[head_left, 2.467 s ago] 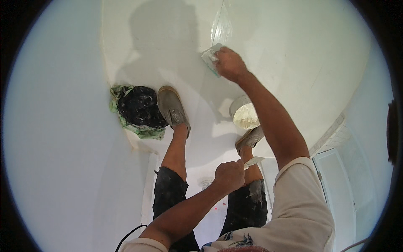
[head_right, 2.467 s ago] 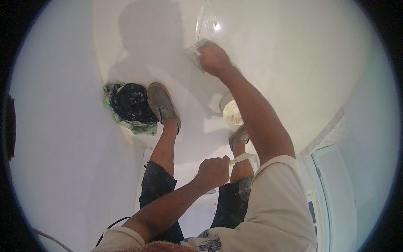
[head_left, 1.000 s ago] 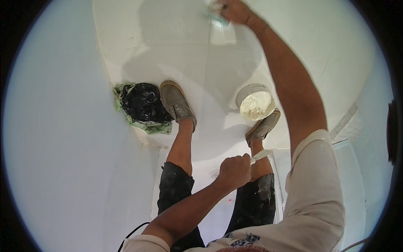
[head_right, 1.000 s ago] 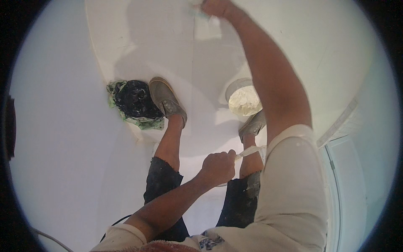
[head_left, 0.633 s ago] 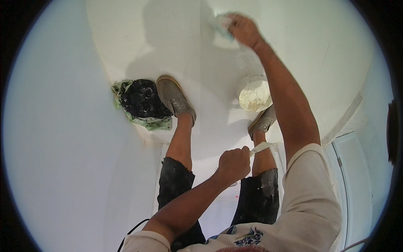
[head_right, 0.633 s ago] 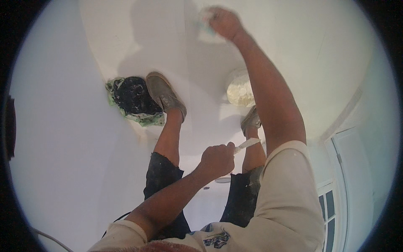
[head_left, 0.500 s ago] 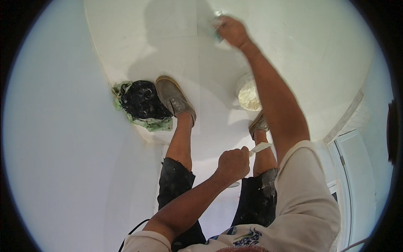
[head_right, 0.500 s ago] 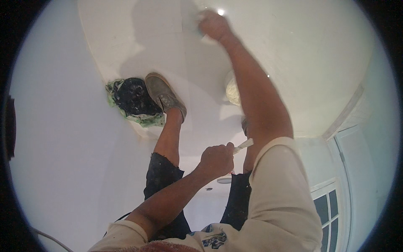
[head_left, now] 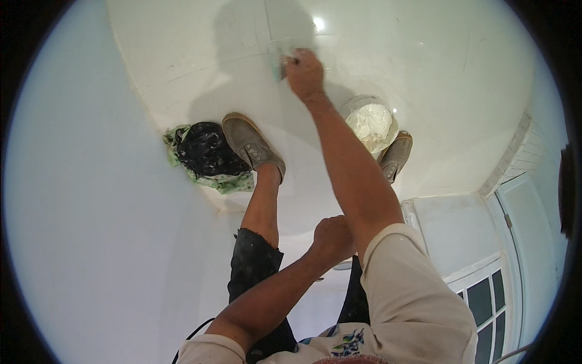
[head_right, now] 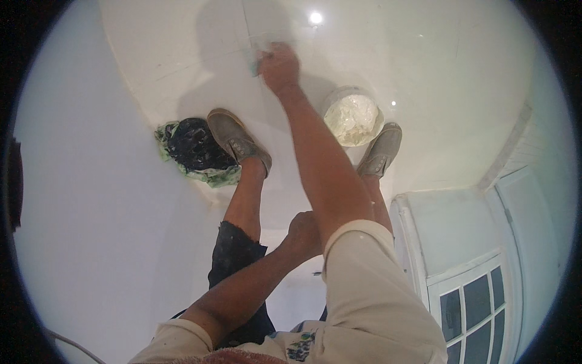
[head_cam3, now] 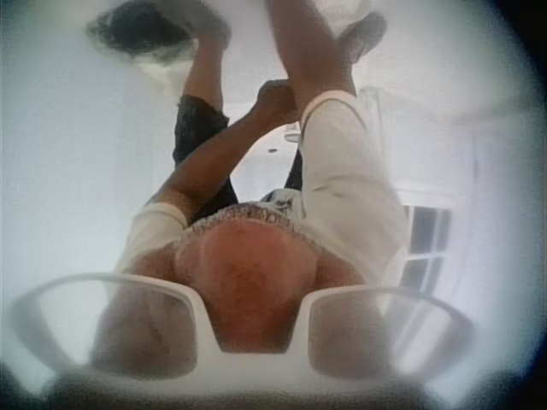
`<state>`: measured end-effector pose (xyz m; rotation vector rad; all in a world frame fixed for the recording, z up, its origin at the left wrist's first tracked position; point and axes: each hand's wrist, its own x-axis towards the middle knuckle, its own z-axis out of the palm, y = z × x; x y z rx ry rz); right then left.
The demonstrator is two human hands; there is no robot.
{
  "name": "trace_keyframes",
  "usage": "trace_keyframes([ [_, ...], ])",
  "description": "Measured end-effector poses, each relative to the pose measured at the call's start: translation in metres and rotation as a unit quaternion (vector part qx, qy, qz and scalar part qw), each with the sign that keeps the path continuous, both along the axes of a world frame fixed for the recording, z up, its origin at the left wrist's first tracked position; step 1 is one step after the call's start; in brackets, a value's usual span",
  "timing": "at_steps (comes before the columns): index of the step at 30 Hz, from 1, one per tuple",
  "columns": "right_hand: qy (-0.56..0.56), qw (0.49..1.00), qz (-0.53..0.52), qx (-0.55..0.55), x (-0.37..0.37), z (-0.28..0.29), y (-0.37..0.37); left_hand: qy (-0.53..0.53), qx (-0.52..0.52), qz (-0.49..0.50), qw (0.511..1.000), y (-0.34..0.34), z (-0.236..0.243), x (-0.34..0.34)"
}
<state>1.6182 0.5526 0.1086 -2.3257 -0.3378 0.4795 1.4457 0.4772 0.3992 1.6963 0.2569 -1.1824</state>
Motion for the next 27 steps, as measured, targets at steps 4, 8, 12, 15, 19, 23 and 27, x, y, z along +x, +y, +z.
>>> trace_keyframes([
  [4,0.093,0.995,-0.045,0.001,0.003,0.011,-0.024,0.03,0.008,-0.04,0.999,-0.003,-0.006,-0.002],
  [8,0.099,0.96,-0.257,0.055,0.03,0.016,-0.106,0.101,0.027,-0.076,0.992,-0.005,-0.007,-0.002],
  [12,0.044,0.989,-0.121,0.072,-0.037,-0.003,-0.061,0.067,-0.012,-0.026,0.997,0.004,0.0,-0.001],
  [15,0.044,0.999,-0.016,-0.005,-0.064,-0.006,-0.011,0.024,-0.022,0.008,0.999,0.01,0.0,-0.001],
  [19,0.061,0.992,0.102,-0.043,0.031,0.001,0.011,0.037,0.018,-0.015,0.999,0.005,-0.003,-0.005],
  [23,0.083,0.952,0.291,-0.056,0.059,0.01,0.012,0.037,0.014,0.013,0.999,0.0,-0.003,-0.007],
  [27,0.075,0.905,0.401,-0.121,-0.017,0.031,-0.021,0.02,0.025,0.018,0.999,0.007,-0.001,-0.004],
])
